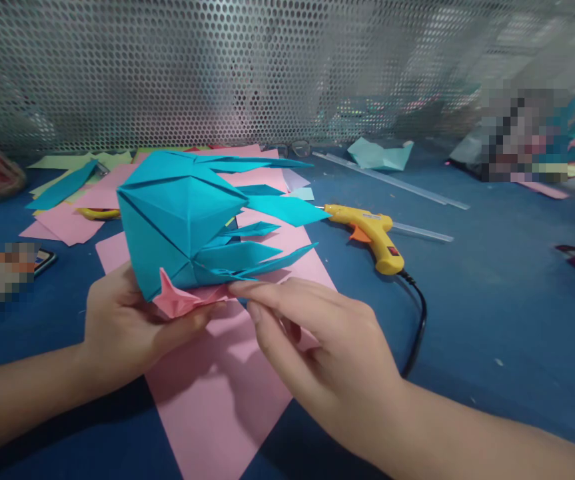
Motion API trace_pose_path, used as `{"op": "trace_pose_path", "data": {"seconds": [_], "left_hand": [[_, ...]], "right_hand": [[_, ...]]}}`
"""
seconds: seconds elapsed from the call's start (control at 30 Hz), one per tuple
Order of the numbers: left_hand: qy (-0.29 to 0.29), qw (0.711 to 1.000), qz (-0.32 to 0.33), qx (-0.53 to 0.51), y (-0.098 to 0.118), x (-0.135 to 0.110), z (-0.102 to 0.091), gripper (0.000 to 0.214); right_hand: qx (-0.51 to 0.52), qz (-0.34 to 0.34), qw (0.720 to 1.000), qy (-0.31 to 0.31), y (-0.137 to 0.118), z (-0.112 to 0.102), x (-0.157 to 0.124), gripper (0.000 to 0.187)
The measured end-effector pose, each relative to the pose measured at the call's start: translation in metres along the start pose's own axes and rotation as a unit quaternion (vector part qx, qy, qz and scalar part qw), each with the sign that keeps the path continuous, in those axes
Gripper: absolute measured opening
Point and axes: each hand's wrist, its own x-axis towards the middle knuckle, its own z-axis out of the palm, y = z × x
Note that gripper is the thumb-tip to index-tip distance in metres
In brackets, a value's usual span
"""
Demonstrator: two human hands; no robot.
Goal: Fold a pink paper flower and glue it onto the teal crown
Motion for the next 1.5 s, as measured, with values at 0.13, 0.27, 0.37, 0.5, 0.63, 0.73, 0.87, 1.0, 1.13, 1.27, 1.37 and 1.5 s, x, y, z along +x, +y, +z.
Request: {"op": "trace_pose_path", "data": {"seconds": [0.13,0.27,0.37,0.5,0.63,0.73,0.87,1.0,1.13,1.27,1.37,1.5], "left_hand": [[-0.01,1.0,-0.006,0.003,0.0,0.001,-0.001,0.011],[-0.009,1.0,-0.021,0.007,0.002,-0.002,0.0,0.012],[-0.014,0.999,-0.036,0.002,0.003,-0.003,0.002,0.012],[-0.015,0.998,-0.056,-0.018,0.004,-0.001,0.003,0.01],[-0.017,0.996,-0.081,-0.038,0.007,0.0,0.004,0.009],[-0.017,0.994,-0.092,-0.048,0.007,-0.001,0.004,0.009],[-0.016,0.993,-0.098,-0.059,0.007,-0.003,0.005,0.012],[-0.016,0.992,-0.102,-0.07,0.008,-0.004,0.006,0.014],[-0.016,0.992,-0.1,-0.08,0.01,-0.004,0.006,0.013],[-0.013,0.992,-0.101,-0.079,0.01,-0.006,0.006,0.014],[-0.015,0.991,-0.102,-0.08,0.01,-0.006,0.006,0.015],[-0.018,0.991,-0.102,-0.082,0.011,-0.005,0.007,0.014]], "right_hand": [[0.005,0.009,1.0,0.01,0.001,0.002,0.001,0.017],[0.038,0.051,0.998,0.007,0.003,0.006,0.002,0.016],[0.049,0.053,0.997,0.01,0.005,0.007,0.002,0.014],[-0.015,-0.013,0.999,0.028,0.009,0.006,0.004,0.013],[-0.11,-0.121,0.985,0.056,0.013,0.003,0.008,0.013],[-0.126,-0.172,0.976,0.05,0.017,0.001,0.011,0.013],[-0.14,-0.234,0.961,0.035,0.024,-0.002,0.011,0.014],[-0.152,-0.241,0.958,0.037,0.025,-0.003,0.008,0.015],[-0.156,-0.222,0.962,0.045,0.021,-0.001,0.01,0.015],[-0.154,-0.234,0.959,0.048,0.02,-0.001,0.012,0.014],[-0.169,-0.248,0.953,0.038,0.021,-0.003,0.01,0.012],[-0.185,-0.255,0.949,0.035,0.022,-0.005,0.008,0.013]]}}
